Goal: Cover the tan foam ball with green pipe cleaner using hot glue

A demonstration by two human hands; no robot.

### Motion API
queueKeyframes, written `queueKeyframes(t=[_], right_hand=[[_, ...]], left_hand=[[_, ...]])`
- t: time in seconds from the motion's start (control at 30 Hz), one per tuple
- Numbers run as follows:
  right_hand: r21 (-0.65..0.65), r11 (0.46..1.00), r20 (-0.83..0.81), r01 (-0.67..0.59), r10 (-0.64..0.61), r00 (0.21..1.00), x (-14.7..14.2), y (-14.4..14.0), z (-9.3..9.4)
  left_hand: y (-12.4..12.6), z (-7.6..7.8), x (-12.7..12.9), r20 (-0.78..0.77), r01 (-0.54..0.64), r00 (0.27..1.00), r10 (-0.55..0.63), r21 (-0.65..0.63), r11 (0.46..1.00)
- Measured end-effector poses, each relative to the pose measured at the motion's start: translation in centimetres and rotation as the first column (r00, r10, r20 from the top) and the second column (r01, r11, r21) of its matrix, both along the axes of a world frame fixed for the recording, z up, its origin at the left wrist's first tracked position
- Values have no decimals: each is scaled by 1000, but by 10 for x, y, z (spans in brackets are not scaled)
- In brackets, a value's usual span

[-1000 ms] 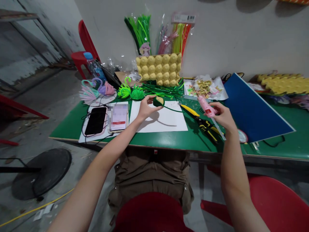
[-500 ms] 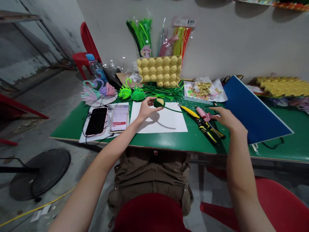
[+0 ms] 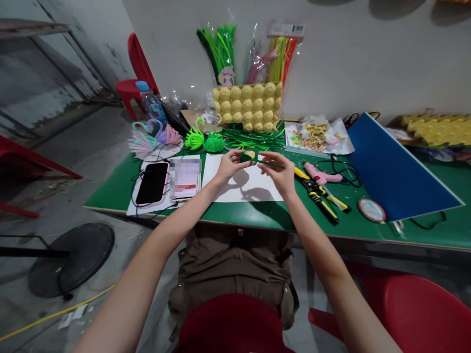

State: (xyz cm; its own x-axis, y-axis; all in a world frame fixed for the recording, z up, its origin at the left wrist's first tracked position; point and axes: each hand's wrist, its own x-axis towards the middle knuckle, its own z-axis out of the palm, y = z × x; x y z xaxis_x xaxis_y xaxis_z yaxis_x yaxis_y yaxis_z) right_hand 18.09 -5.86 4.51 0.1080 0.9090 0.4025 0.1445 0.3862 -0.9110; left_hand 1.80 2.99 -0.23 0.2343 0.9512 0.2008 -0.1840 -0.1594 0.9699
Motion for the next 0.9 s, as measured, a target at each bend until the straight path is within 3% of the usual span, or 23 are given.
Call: queueKeyframes(t=[0.1,0.17,0.3,0.53,0.9], right_hand=[[32,999,-219,32,-25,975,-3,9,-6],[40,999,-262,30,-18,965,-3,13,-9],[35,999,-187,26,-19,982,-7,14,-17],[141,975,-130,172,-155,979,-12,17,-29],[173,954,-67,246,-238,969,-11,17,-30]], left_hand=[[1,-1,0,40,12,999,-11,-27,1000],[2,-2,0,39,24,999,-24,-9,1000],[3,-5,0,22,-2,1000,2,-2,1000],[-7,5,3,66,-64,996,67,-53,997],[-8,6,4,105,-22,994,28,-53,998]])
